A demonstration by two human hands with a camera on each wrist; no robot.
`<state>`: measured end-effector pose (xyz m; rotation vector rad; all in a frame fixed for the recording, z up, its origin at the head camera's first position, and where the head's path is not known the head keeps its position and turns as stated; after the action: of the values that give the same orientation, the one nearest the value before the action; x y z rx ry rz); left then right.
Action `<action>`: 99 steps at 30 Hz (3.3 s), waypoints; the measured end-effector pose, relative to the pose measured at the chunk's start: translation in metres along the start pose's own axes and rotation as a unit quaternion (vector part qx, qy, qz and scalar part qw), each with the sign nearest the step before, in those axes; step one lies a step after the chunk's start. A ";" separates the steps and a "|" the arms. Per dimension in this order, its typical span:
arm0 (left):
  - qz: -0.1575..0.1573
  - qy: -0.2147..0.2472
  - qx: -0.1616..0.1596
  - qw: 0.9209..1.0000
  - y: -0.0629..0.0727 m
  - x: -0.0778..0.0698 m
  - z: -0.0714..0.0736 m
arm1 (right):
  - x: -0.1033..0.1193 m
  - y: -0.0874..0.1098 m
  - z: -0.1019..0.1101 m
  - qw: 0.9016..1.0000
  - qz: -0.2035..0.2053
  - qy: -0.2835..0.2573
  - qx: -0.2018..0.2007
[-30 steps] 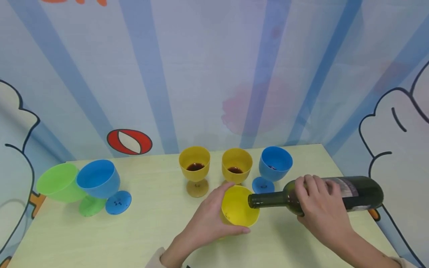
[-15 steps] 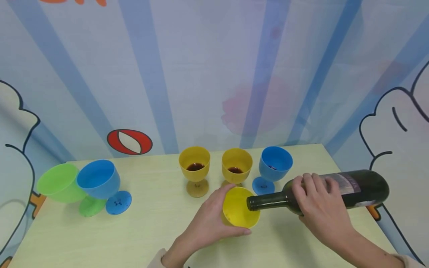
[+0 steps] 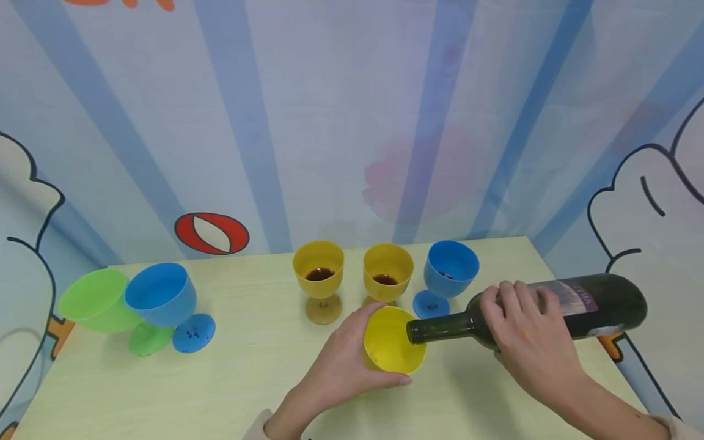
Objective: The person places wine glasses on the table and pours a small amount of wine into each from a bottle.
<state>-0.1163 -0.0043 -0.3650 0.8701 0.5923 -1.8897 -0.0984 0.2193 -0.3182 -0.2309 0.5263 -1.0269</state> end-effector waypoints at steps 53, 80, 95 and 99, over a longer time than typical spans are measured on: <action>0.014 0.019 0.009 1.000 -0.003 0.004 -0.001 | -0.001 -0.010 0.010 0.999 0.026 0.024 0.031; 0.015 0.024 0.002 1.000 -0.003 0.005 0.001 | -0.001 -0.011 0.012 0.999 0.024 0.024 0.024; 0.024 0.035 -0.020 0.999 -0.001 0.007 0.000 | -0.001 -0.010 0.010 0.999 0.008 0.010 0.045; 0.029 0.040 -0.023 0.999 0.000 0.008 0.001 | 0.000 -0.009 0.010 0.999 0.004 -0.004 0.046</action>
<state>-0.1192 -0.0090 -0.3706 0.9267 0.6491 -1.7902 -0.1003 0.2145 -0.3060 -0.1514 0.4720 -1.0388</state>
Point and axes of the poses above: each hand's wrist, its own y-axis away from the middle knuckle, its own z-axis out of the back of the hand, x = y × z, the point moved 4 cm from there along -y, towards the middle knuckle, and after that the axes turned 5 degrees about -y, right-handed, at the moved point
